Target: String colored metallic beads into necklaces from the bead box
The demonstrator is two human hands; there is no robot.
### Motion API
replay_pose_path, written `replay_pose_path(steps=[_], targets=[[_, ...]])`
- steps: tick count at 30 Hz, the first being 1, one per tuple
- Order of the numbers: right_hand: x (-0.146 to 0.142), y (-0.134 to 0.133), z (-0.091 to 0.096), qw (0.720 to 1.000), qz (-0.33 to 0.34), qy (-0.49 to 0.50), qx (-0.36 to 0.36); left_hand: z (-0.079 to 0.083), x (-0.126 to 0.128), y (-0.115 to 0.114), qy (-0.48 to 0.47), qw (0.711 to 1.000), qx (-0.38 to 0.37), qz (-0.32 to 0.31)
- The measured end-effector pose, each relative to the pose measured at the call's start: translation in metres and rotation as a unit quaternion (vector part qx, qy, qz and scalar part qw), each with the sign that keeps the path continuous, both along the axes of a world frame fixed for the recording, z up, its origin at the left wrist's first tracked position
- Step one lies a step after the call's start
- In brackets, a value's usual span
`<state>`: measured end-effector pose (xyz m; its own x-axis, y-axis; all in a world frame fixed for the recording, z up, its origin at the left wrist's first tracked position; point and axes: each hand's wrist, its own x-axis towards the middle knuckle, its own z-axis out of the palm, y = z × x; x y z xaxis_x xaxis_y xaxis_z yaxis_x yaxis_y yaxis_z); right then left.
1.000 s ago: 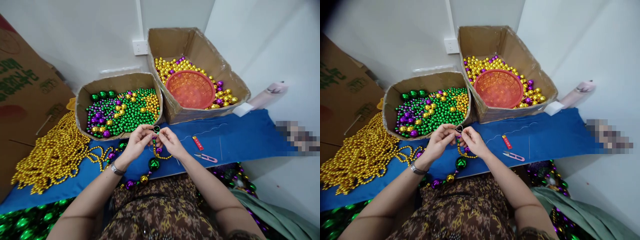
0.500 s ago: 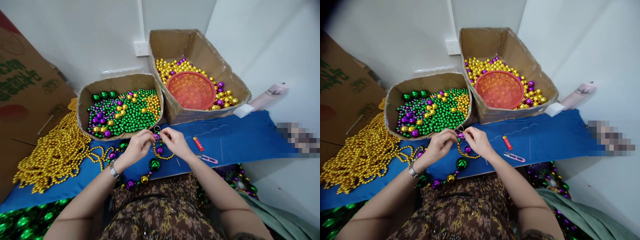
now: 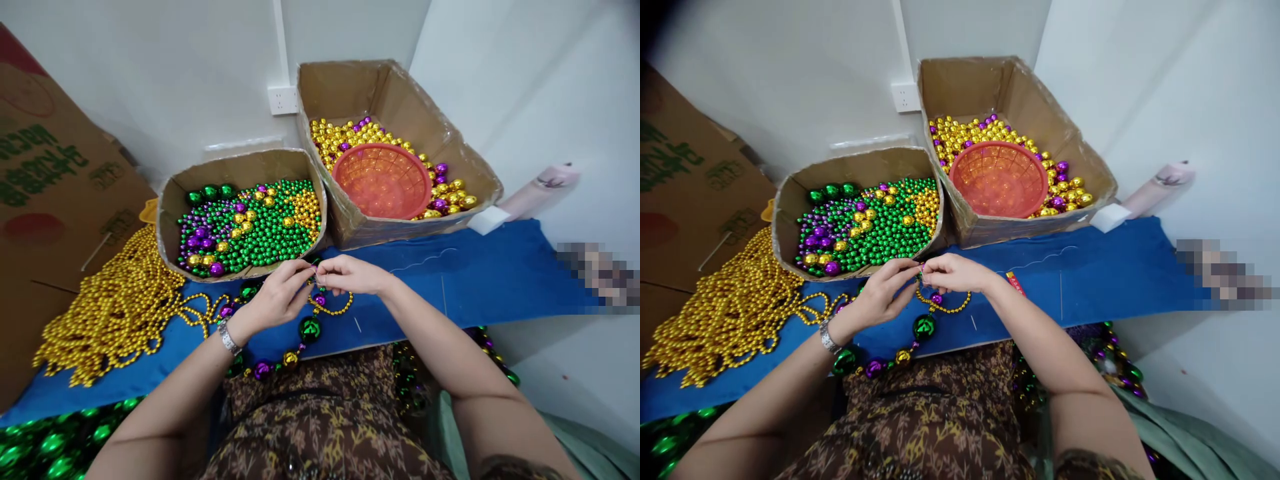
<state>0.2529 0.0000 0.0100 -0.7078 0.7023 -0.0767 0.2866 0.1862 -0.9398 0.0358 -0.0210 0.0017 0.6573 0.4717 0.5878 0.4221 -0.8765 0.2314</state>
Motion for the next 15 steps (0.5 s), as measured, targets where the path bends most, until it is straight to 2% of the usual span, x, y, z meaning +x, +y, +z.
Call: replay_pose_path(steps=[6,10,13,15], targets=[[-0.001,-0.002,0.003,0.994,-0.008,0.008,0.105,0.003,0.004,0.006,-0.033,0.997,-0.074,0.01],[-0.002,-0.003,0.007,0.989,-0.011,0.009,0.147,0.01,0.006,0.004,-0.052,0.986,-0.157,0.002],[0.008,-0.003,0.009,0.987,-0.001,0.003,0.162,0.017,-0.001,0.002,-0.096,0.962,-0.255,0.001],[0.02,-0.004,0.006,0.982,-0.016,-0.018,0.185,0.018,-0.011,0.002,-0.156,0.925,-0.347,0.017]])
